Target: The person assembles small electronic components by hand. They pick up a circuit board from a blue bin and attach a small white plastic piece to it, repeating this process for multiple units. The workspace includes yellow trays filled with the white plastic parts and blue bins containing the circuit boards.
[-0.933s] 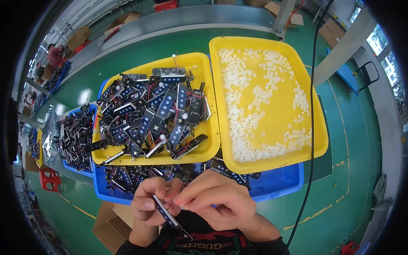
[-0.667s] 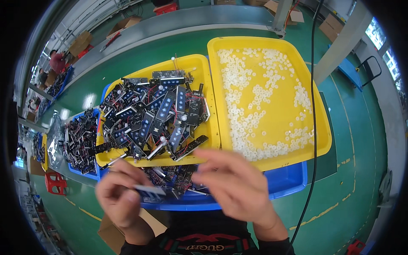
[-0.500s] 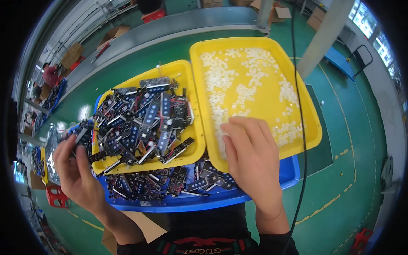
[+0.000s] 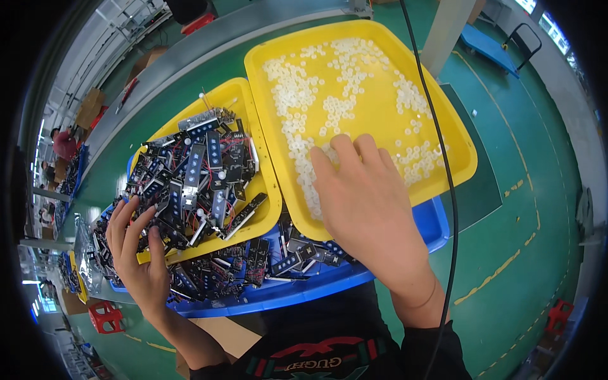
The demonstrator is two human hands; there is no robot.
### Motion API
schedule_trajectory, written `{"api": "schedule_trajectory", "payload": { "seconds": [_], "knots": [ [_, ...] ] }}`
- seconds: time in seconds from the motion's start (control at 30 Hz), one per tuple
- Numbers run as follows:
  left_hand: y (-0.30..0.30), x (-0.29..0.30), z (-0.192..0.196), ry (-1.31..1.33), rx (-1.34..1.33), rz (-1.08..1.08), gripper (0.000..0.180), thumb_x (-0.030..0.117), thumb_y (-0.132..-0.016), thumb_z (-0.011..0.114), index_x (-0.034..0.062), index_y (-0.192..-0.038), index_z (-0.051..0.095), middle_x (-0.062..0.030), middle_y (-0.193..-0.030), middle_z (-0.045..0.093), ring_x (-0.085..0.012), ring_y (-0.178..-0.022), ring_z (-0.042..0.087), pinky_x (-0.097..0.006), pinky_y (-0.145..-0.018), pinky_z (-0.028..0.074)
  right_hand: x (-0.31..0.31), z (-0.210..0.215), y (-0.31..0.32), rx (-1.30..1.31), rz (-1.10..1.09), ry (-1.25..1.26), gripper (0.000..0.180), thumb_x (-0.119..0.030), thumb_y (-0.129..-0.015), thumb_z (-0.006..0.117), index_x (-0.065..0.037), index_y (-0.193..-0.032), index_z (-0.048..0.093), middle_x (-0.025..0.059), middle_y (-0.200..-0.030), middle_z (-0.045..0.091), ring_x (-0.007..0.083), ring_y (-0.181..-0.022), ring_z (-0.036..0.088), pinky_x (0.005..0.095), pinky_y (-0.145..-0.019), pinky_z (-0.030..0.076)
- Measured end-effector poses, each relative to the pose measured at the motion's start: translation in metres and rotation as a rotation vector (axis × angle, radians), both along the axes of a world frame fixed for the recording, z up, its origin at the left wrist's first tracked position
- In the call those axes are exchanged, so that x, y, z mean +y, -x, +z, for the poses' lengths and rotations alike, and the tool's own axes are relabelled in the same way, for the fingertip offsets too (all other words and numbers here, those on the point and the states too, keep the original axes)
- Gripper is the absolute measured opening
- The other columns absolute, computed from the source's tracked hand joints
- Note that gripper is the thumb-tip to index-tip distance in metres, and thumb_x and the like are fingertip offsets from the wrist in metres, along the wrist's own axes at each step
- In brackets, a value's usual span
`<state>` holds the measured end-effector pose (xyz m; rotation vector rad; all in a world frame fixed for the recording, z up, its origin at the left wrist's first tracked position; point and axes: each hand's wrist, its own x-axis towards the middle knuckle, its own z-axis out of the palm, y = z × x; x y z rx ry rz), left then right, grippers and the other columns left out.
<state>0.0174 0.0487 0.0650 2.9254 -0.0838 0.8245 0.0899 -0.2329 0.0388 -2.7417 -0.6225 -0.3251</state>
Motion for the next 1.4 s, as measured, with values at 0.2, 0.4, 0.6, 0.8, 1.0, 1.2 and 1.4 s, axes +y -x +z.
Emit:
{"api": "schedule_trajectory", "payload": {
  "seconds": [0.2, 0.4, 0.6, 0.8, 1.0, 1.2, 1.4],
  "knots": [
    [0.014, -0.012, -0.004, -0.057, -0.152, -0.062, 0.028, -0.002, -0.071, 0.065, 0.0075, -0.096, 0.071, -0.0111, -0.113, 0.063, -0.0324, -0.111, 0.054, -0.044, -0.095, 0.040, 0.000, -0.001, -0.005, 0.003, -0.006, 0.043, 0.017, -0.004, -0.076, 0.067, -0.003, -0.092, 0.061, 0.0110, -0.090, 0.054, 0.0314, -0.089, 0.052, 0.0404, -0.079, 0.044],
    [0.039, -0.054, -0.035, 0.299, 0.269, -0.502, 0.033, 0.006, -0.070, 0.072, 0.0053, -0.103, 0.068, -0.0062, -0.088, 0.063, -0.0193, -0.069, 0.060, -0.031, -0.059, 0.049, 0.002, -0.002, -0.008, -0.030, 0.010, -0.069, 0.015, -0.001, -0.072, 0.067, -0.003, -0.083, 0.057, 0.0121, -0.085, 0.051, 0.0324, -0.084, 0.051, 0.0415, -0.074, 0.043],
    [0.032, -0.061, -0.044, 0.225, 0.534, -0.278, 0.030, 0.024, -0.079, 0.073, 0.0047, -0.100, 0.067, -0.0070, -0.079, 0.061, -0.0240, -0.068, 0.062, -0.034, -0.061, 0.051, 0.005, 0.001, -0.003, -0.143, -0.013, -0.255, 0.018, 0.004, -0.068, 0.065, -0.004, -0.081, 0.054, 0.0118, -0.080, 0.051, 0.0320, -0.076, 0.053, 0.0400, -0.066, 0.043],
    [0.028, -0.061, -0.049, 0.366, 0.584, -0.347, 0.026, 0.029, -0.079, 0.074, 0.0058, -0.090, 0.070, -0.0074, -0.078, 0.061, -0.0257, -0.069, 0.063, -0.036, -0.062, 0.051, 0.006, -0.003, 0.011, -0.255, 0.038, -0.558, 0.021, 0.010, -0.063, 0.064, -0.002, -0.077, 0.055, 0.0106, -0.072, 0.056, 0.0277, -0.064, 0.057, 0.0350, -0.056, 0.045],
    [0.027, -0.062, -0.045, 0.613, 0.540, -0.305, 0.010, 0.008, -0.079, 0.072, 0.0035, -0.088, 0.069, -0.0092, -0.079, 0.066, -0.0239, -0.069, 0.064, -0.032, -0.061, 0.050, 0.005, -0.007, 0.025, -0.291, 0.154, -0.684, 0.024, 0.011, -0.060, 0.069, -0.002, -0.078, 0.060, 0.0106, -0.076, 0.064, 0.0250, -0.064, 0.062, 0.0300, -0.055, 0.048],
    [0.036, -0.056, -0.043, 1.455, 0.539, -0.218, 0.011, 0.001, -0.087, 0.065, -0.0055, -0.096, 0.066, -0.0108, -0.090, 0.070, -0.0134, -0.074, 0.066, -0.024, -0.065, 0.053, 0.011, -0.002, 0.047, -0.007, 0.323, -0.894, 0.023, 0.009, -0.065, 0.073, -0.002, -0.085, 0.069, 0.0101, -0.082, 0.067, 0.0205, -0.066, 0.063, 0.0273, -0.056, 0.048],
    [0.038, -0.052, -0.044, 1.718, 0.455, -0.385, 0.022, -0.012, -0.080, 0.066, -0.0110, -0.101, 0.062, -0.0206, -0.096, 0.068, -0.0238, -0.087, 0.070, -0.031, -0.077, 0.059, 0.033, -0.012, 0.063, 0.250, 0.408, -1.010, 0.024, 0.009, -0.074, 0.071, 0.001, -0.096, 0.071, 0.0115, -0.090, 0.065, 0.0195, -0.068, 0.062, 0.0269, -0.057, 0.049]
  ]
}}
